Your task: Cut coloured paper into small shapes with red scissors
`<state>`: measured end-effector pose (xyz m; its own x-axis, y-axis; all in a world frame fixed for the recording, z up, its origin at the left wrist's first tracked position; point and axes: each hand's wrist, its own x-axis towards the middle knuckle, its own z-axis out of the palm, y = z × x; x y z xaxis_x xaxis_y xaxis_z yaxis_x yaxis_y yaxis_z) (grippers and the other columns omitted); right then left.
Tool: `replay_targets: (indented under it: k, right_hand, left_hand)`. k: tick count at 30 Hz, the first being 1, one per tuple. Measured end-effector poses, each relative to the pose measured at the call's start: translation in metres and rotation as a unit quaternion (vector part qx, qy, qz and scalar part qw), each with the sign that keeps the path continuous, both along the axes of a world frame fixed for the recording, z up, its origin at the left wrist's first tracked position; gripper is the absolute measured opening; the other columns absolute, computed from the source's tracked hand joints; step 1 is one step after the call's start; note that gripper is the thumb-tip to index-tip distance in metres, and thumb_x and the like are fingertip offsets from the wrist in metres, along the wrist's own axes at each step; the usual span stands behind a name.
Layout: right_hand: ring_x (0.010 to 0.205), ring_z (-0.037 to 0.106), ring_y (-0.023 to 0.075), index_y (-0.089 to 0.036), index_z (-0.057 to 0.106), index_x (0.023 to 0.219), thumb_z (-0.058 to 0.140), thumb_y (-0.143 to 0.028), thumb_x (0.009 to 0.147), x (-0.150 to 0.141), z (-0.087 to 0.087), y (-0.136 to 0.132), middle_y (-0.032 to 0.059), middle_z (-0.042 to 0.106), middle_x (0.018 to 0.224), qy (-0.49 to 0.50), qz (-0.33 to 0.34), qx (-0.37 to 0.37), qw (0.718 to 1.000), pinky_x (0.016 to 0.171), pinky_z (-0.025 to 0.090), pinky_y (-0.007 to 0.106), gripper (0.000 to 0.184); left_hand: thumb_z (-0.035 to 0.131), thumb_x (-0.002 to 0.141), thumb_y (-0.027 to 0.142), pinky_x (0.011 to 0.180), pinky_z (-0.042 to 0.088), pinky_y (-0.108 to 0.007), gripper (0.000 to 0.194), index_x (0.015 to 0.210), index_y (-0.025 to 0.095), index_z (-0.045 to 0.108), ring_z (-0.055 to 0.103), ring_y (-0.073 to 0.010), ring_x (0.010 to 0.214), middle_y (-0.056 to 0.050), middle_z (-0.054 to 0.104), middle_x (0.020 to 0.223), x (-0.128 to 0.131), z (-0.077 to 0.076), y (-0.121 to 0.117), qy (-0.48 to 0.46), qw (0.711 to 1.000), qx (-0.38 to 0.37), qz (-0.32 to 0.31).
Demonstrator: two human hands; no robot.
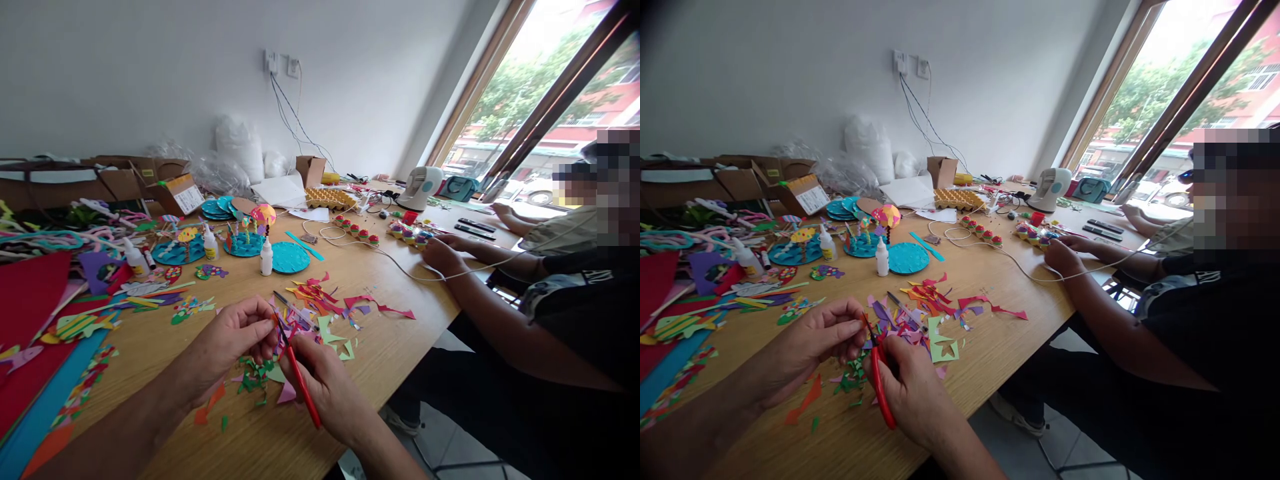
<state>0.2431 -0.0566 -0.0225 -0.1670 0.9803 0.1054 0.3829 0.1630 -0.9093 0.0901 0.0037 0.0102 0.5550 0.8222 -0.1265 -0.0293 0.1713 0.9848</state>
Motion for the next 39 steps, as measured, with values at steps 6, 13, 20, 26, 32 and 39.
replay_targets:
  k: [6,13,20,26,32,39]
  right_hand:
    - [0.052,0.035,0.0076,-0.018,0.041,0.066,0.042,-0.028,0.088,0.001,0.000,-0.001,-0.0051,0.038,0.059,-0.012,-0.007,-0.009,1.000,0.046,0.027,0.019,0.025]
    - [0.049,0.035,0.0066,-0.019,0.039,0.064,0.042,-0.029,0.088,0.000,-0.002,-0.002,-0.0053,0.036,0.059,0.003,-0.011,-0.038,0.999,0.041,0.028,0.017,0.026]
    - [0.046,0.035,0.0062,-0.019,0.036,0.060,0.044,-0.027,0.085,0.000,-0.003,-0.001,-0.0061,0.034,0.054,-0.003,-0.023,-0.028,0.999,0.039,0.027,0.016,0.028]
    - [0.045,0.033,0.0062,-0.019,0.037,0.060,0.043,-0.031,0.086,0.001,-0.008,-0.001,-0.0063,0.034,0.053,-0.014,-0.027,-0.036,0.999,0.039,0.024,0.017,0.029]
    - [0.046,0.035,0.0061,-0.019,0.038,0.060,0.045,-0.033,0.086,-0.001,-0.010,0.000,-0.0060,0.035,0.054,0.001,-0.028,-0.039,0.999,0.040,0.024,0.018,0.030]
    - [0.050,0.035,0.0078,-0.019,0.041,0.063,0.048,-0.036,0.085,0.003,-0.012,0.001,-0.0057,0.036,0.056,0.022,-0.030,-0.042,0.998,0.044,0.025,0.020,0.029]
  left_hand:
    - [0.059,0.076,0.024,0.051,0.041,-0.020,0.009,0.072,0.017,0.056,0.051,-0.0078,0.051,0.004,0.060,0.060,-0.001,0.001,0.001,0.011,1.000,-0.004,-0.004]
    - [0.060,0.073,0.024,0.049,0.038,-0.020,0.010,0.071,0.017,0.053,0.050,-0.0077,0.050,0.005,0.058,0.058,-0.001,0.005,0.000,0.025,1.000,-0.006,0.006]
    - [0.060,0.074,0.027,0.052,0.039,-0.021,0.013,0.070,0.018,0.052,0.051,-0.0086,0.051,0.005,0.058,0.058,0.000,0.004,0.003,0.020,1.000,-0.012,0.011]
    - [0.060,0.076,0.027,0.052,0.038,-0.021,0.013,0.071,0.017,0.053,0.051,-0.0086,0.052,0.004,0.058,0.060,-0.002,0.001,0.004,0.015,1.000,-0.010,0.017]
    - [0.061,0.074,0.029,0.052,0.039,-0.022,0.014,0.071,0.017,0.055,0.051,-0.0093,0.053,0.004,0.059,0.061,-0.001,0.004,0.003,0.020,0.999,-0.008,0.033]
    - [0.061,0.072,0.031,0.052,0.040,-0.022,0.015,0.068,0.018,0.054,0.051,-0.0100,0.052,0.004,0.058,0.058,-0.002,0.005,0.006,0.054,0.998,0.019,0.024]
